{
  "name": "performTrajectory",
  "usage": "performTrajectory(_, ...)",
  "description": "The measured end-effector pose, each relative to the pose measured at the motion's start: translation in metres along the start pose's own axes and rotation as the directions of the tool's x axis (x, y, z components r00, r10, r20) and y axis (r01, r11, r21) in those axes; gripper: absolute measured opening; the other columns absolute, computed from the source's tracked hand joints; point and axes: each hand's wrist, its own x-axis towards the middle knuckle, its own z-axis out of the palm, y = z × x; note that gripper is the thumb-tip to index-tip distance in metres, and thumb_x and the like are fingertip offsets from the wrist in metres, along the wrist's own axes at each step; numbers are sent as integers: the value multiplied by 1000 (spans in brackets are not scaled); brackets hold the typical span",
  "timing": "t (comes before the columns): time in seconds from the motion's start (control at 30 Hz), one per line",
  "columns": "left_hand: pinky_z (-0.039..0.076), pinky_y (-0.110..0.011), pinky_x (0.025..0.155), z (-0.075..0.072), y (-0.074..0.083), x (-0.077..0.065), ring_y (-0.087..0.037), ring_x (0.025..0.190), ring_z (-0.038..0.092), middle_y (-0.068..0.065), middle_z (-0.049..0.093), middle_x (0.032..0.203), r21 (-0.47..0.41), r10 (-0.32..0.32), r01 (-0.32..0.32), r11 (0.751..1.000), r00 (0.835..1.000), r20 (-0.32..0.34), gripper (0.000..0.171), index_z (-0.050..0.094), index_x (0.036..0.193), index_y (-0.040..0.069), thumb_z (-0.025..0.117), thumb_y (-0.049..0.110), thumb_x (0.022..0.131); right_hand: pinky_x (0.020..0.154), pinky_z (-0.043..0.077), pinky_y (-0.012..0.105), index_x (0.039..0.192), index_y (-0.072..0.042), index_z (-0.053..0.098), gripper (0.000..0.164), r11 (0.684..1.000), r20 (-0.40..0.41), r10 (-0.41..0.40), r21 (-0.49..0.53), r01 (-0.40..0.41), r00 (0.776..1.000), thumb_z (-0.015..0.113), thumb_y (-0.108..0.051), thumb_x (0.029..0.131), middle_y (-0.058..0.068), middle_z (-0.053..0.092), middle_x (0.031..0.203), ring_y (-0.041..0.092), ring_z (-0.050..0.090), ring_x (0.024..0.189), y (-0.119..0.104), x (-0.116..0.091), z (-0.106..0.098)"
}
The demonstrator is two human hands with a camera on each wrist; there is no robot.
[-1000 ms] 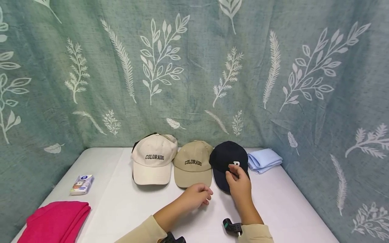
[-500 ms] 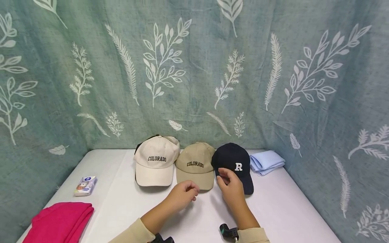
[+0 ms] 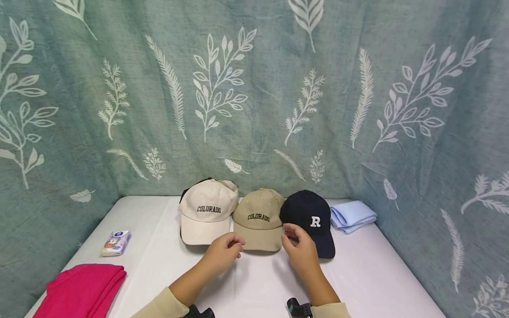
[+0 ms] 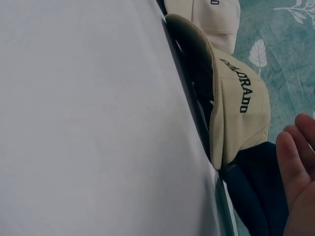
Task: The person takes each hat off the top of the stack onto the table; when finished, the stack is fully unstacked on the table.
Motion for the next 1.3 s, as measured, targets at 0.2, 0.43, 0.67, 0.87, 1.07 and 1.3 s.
performTrajectory(0.2,49,-25,62,-10,-2,-4,-12,76,61,2,64,84,5,-11,11,1000,1000,-13,22,70,109,3,54,11,97,86,54,11,125,-10,70,30,1000,37,-11,-10,11,999,72,-6,96,8,73,125,21,69,115,-4,0,6)
performTrajectory(0.43,49,-25,61,-22,-11,-9,-13,74,60,1,63,81,-6,-15,14,1000,998,-61,20,69,108,2,55,10,96,89,55,17,131,-8,68,33,1000,98,16,5,-17,995,72,-11,98,7,73,126,18,69,113,-15,4,15)
performTrajectory(0.67,52,-25,65,-42,-15,-12,-13,76,62,0,64,84,-9,-7,6,1000,990,-144,21,70,109,2,54,9,97,91,52,16,137,-4,63,38,981,183,90,155,-119,979,70,-15,101,14,68,133,13,64,113,-32,7,31)
performTrajectory(0.87,53,-27,66,-66,-15,-11,-16,77,66,-4,65,85,-16,-33,30,999,965,-259,20,70,105,5,52,9,98,91,52,18,136,-6,64,36,980,207,109,139,-140,972,69,-14,101,13,69,131,21,64,117,-38,13,48)
performTrajectory(1.07,53,-32,69,-86,-22,-9,-16,78,66,-6,66,89,-6,-85,88,996,943,-323,18,70,106,9,55,12,98,89,54,19,136,-5,64,37,980,235,126,122,-157,964,69,-13,101,13,69,130,24,64,119,-41,21,61)
performTrajectory(1.3,52,-31,69,-99,-34,-9,-17,78,64,-6,67,88,10,-124,136,991,929,-348,18,70,105,9,54,12,97,86,54,21,137,-1,63,38,971,257,125,165,-171,958,68,-10,100,19,67,128,28,65,116,-43,28,75)
